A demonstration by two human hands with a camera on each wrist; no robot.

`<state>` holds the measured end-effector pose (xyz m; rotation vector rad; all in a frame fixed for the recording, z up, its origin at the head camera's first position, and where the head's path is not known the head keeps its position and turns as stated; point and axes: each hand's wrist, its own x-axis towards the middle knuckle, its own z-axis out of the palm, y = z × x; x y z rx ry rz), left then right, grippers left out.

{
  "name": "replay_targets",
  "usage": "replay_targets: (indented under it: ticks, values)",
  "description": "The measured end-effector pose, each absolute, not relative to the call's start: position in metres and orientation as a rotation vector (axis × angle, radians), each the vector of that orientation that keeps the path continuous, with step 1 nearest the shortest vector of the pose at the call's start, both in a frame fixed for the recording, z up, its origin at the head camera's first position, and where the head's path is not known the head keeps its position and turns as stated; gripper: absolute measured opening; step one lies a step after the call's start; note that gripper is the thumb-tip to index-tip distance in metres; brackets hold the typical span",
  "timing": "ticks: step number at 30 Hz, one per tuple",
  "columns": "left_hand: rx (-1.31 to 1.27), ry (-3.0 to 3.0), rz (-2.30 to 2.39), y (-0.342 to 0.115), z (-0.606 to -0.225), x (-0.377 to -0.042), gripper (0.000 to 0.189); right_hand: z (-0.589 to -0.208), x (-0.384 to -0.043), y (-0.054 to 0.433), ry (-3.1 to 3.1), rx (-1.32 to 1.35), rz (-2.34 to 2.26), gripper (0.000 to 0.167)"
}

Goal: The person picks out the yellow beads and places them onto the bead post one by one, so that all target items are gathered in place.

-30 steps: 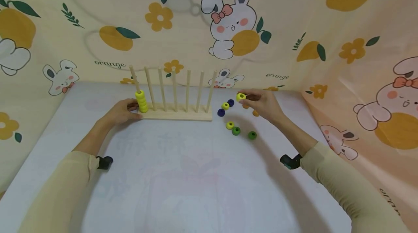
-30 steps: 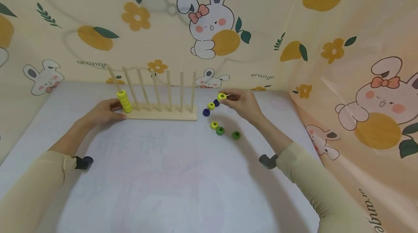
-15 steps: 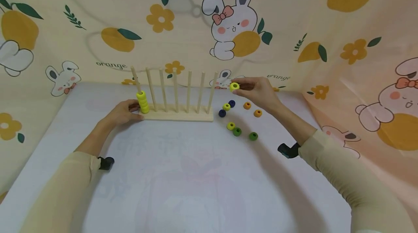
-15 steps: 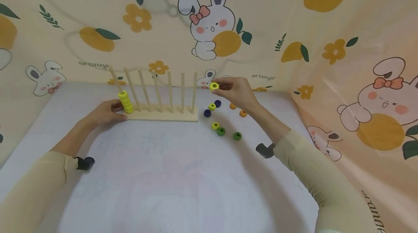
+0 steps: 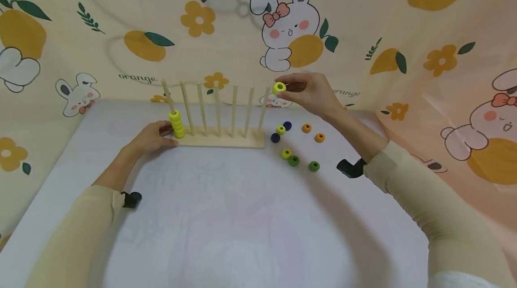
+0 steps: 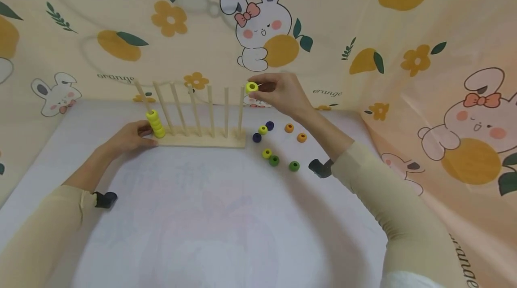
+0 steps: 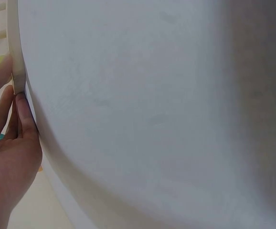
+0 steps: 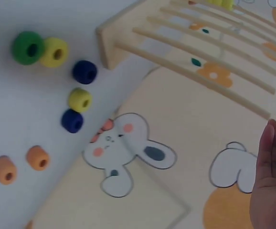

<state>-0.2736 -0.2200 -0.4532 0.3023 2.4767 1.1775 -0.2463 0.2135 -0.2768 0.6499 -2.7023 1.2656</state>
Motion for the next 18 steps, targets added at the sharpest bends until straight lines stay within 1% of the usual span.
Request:
replay_targets:
  ticks: [8,18]
  values:
    - [0.298,2.466,1.197,-0.219,-0.454,-0.274,0.078,-0.265,-0.256,0.191,-2.677,0.726,1.305,0.034]
    - [0.296,2.499,1.145,-0.219,-0.454,-0.275,0.078,-0.259,-0.266,0.164,-2.699,0.797,1.277,0.035]
